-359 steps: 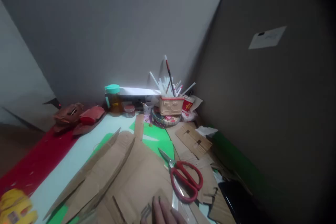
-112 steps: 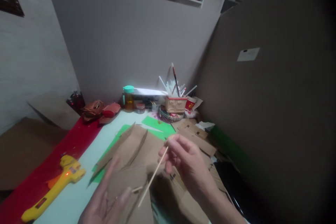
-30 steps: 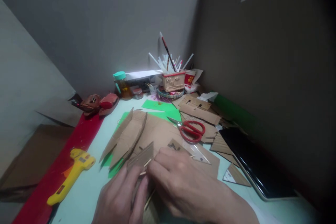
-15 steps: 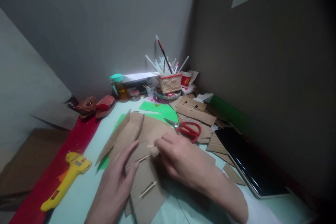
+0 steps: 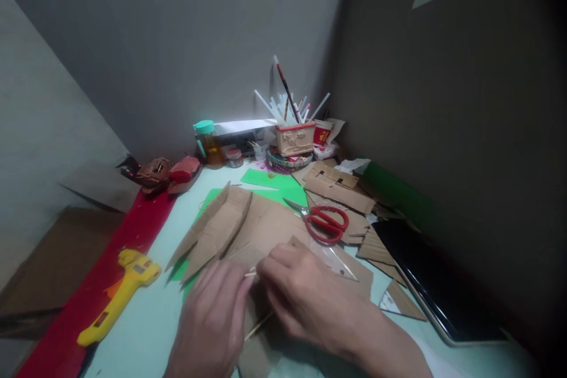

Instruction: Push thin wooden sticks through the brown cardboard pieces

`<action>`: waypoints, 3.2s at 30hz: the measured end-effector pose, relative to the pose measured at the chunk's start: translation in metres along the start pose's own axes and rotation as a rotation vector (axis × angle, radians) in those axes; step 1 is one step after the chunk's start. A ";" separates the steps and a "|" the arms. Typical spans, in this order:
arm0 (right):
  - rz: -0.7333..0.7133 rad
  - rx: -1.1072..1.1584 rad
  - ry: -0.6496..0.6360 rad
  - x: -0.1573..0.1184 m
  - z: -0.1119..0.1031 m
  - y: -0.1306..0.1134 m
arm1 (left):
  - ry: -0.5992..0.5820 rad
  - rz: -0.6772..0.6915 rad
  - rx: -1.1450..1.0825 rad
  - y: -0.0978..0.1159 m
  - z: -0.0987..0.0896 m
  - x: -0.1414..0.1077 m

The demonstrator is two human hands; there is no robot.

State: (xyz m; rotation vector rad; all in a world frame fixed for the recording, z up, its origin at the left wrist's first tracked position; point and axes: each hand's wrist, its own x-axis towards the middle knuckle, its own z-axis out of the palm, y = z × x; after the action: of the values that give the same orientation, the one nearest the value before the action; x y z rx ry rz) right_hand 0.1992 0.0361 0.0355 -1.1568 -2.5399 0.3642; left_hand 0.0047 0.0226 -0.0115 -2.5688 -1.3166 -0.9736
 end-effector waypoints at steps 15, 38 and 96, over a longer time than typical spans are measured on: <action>-0.068 -0.130 0.025 -0.002 0.002 0.001 | -0.029 0.068 0.045 -0.005 0.003 -0.006; -0.092 -0.131 0.122 -0.002 0.019 -0.002 | 0.023 0.070 0.159 -0.002 0.015 -0.012; 0.010 0.724 -0.103 -0.003 -0.014 0.011 | -0.191 -1.020 -1.340 0.020 -0.035 0.011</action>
State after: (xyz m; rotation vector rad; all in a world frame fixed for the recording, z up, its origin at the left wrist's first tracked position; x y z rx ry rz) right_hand 0.2139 0.0423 0.0443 -0.8681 -2.1579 1.2401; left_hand 0.0073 0.0051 0.0266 -2.4981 -2.8730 -2.4958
